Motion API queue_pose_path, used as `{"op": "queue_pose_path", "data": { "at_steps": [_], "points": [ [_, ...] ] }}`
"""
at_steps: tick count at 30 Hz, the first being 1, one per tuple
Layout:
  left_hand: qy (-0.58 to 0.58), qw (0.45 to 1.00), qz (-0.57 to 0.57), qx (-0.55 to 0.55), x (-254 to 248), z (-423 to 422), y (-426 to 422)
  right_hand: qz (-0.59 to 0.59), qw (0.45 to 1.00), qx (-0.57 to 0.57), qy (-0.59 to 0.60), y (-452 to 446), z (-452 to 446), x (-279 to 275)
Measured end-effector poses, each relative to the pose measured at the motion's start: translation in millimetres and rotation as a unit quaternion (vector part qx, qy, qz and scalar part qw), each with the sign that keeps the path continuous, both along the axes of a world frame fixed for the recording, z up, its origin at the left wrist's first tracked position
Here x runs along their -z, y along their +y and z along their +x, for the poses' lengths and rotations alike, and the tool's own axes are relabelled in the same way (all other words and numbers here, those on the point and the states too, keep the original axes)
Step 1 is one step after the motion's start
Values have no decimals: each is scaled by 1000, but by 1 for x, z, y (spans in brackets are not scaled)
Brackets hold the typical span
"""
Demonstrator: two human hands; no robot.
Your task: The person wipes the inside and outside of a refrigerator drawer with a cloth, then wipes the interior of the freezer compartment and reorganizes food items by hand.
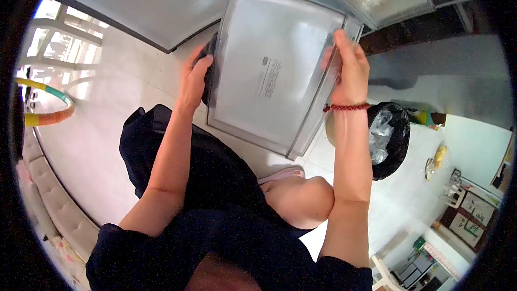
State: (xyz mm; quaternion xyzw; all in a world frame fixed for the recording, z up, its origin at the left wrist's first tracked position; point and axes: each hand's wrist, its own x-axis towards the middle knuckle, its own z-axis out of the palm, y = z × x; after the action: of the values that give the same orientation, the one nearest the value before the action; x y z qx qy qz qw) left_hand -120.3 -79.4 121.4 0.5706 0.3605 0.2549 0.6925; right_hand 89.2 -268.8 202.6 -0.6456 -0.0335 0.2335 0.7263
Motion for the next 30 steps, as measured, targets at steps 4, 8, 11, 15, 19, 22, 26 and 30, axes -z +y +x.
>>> {"op": "queue_pose_path", "data": {
  "at_steps": [4, 8, 11, 15, 19, 22, 26, 30],
  "points": [
    [57, 996, 8, 62, 7, -13, -8, -28, 999, 15, -35, -4, 9, 1],
    [154, 979, -37, 129, 7, -43, -10, -9, 999, 1, -33, -2, 12, 0],
    [190, 965, -92, 157, 19, -63, -19, -3, 999, 1, -45, -1, 10, -5],
    [236, 948, -123, 175, 16, -65, -23, 45, 998, 0, -41, 9, -1, -6],
    [284, 917, -194, 201, 34, -68, -18, 12, 998, -36, -40, 6, -2, -3],
    [278, 931, -157, 177, 53, -64, -25, 15, 998, -38, -47, 7, -7, -11],
    [187, 920, -327, 109, 53, -57, -28, 25, 997, -15, -64, 2, -2, -11],
    [124, 874, -466, 57, 46, -55, -33, 59, 993, -14, -96, -1, -11, -22]
  ]
}}
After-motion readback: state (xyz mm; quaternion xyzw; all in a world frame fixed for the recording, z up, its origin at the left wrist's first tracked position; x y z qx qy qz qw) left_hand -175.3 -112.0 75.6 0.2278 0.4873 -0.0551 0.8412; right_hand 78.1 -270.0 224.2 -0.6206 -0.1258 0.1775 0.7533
